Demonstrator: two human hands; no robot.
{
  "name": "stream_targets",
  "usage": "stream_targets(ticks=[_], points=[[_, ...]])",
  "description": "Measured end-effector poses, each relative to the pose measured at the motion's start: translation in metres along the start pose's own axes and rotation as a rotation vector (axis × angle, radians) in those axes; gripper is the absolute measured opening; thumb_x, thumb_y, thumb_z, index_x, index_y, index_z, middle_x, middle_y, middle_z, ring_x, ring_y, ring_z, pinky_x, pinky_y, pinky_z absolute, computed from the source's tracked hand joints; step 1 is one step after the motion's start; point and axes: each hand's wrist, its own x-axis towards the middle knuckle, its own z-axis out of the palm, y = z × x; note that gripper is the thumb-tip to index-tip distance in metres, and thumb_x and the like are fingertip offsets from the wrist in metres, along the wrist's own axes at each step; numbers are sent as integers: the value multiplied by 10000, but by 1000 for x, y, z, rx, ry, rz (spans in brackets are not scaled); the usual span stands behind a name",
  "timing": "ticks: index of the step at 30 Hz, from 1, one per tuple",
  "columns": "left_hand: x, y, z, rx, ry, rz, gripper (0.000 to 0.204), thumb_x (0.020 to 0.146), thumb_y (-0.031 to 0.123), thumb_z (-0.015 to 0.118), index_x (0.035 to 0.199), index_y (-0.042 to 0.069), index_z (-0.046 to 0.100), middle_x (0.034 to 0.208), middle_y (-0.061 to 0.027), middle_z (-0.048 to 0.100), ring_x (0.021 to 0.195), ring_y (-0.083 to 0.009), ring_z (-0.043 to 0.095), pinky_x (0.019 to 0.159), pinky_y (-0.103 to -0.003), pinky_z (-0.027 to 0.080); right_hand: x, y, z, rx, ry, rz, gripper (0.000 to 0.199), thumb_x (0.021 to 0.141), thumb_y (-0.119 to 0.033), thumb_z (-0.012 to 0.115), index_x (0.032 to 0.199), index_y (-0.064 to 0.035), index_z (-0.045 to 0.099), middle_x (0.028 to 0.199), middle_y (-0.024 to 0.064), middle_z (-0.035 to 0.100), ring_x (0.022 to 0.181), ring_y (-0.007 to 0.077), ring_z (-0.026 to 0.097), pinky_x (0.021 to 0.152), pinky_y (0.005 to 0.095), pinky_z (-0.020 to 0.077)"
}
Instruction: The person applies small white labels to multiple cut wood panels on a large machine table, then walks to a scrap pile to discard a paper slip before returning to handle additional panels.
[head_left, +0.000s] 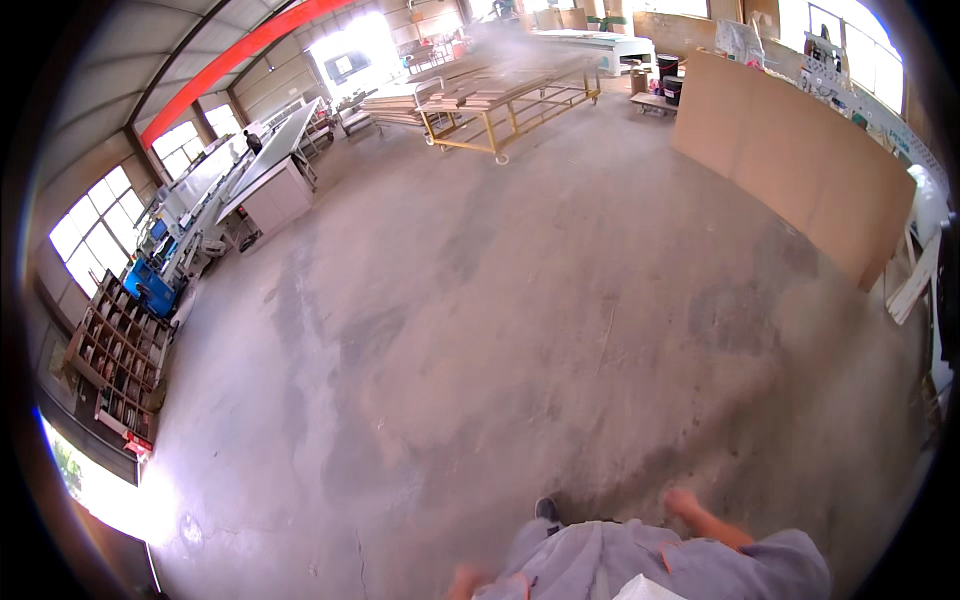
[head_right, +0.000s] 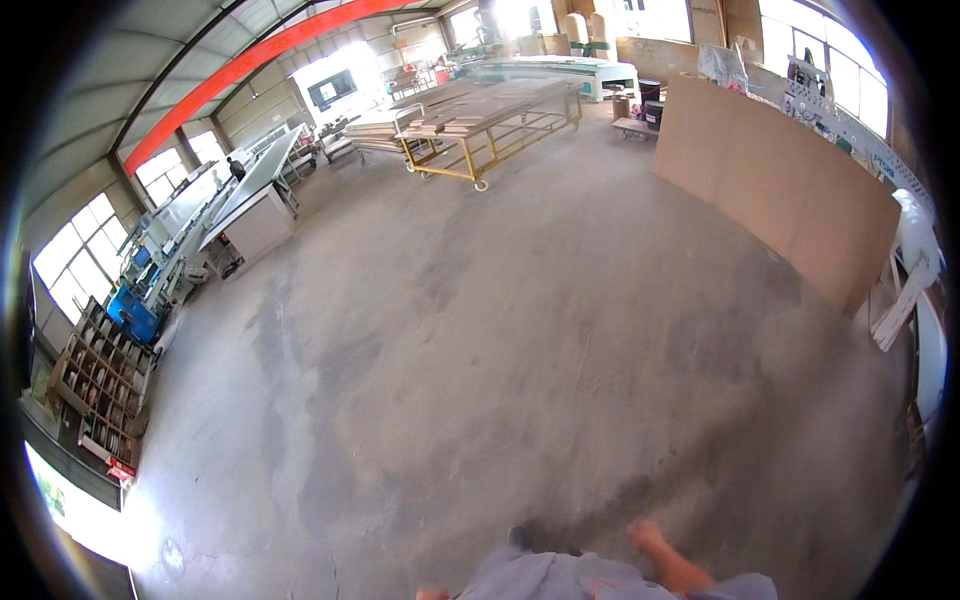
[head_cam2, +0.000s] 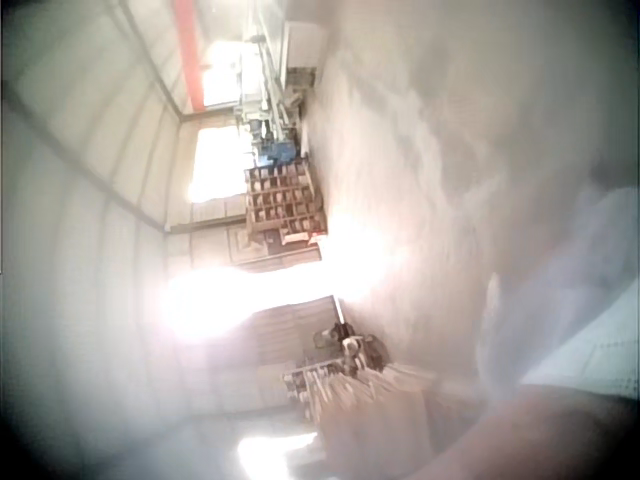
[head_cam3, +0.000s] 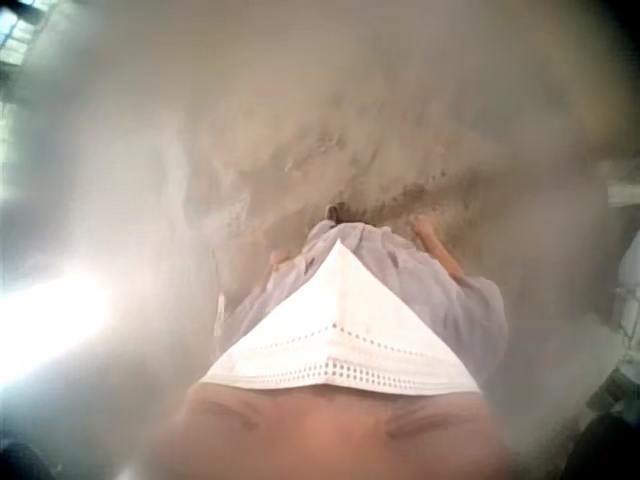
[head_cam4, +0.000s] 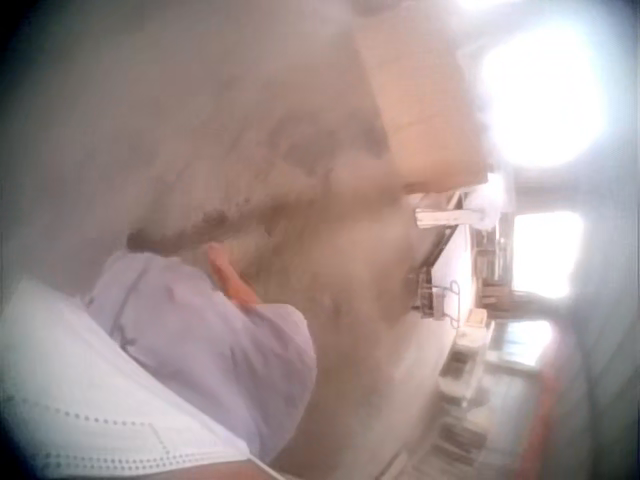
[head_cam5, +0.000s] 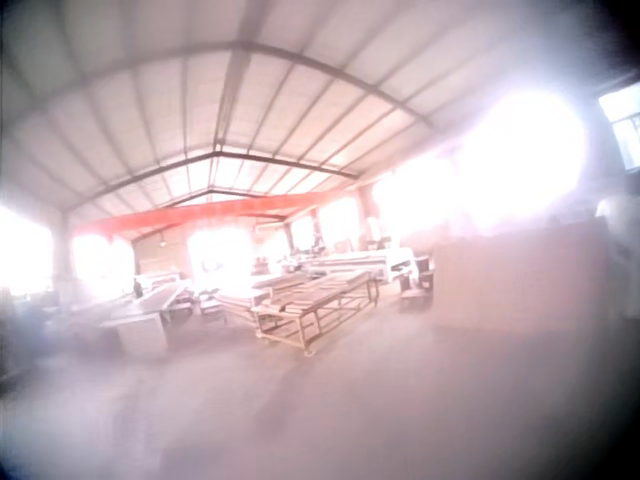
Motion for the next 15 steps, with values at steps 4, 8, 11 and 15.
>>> stream_targets(ticks=[4,8,11,15], points=[[127,-73,-180,-96,596,-37,222,791,320,533,787,154,680,803,-89,683,820,-290,662,692,-427,517,-13,-15,-17,557,-82,97,264,814,-259,536,937,-98,705,982,165,671,962,346,627,812,423,499],[238,-44,-476,-373,749,-55,310,835,362,491,844,122,688,774,-101,686,784,-289,658,707,-396,508,53,-7,-59,536,-136,258,246,801,-250,550,913,-99,708,954,155,677,936,336,638,785,427,505],[291,0,-595,-813,723,-79,343,830,392,506,854,97,681,771,-85,683,762,-264,653,705,-394,499,144,9,-101,438,-170,259,233,791,-244,560,895,-100,711,932,148,682,916,329,646,765,430,510],[300,-7,-616,-411,367,-150,379,820,424,526,904,81,665,801,-73,680,777,-214,638,718,-365,490,313,3,-241,-59,130,28,174,745,-218,607,814,-100,715,845,124,693,788,311,672,651,437,521]])
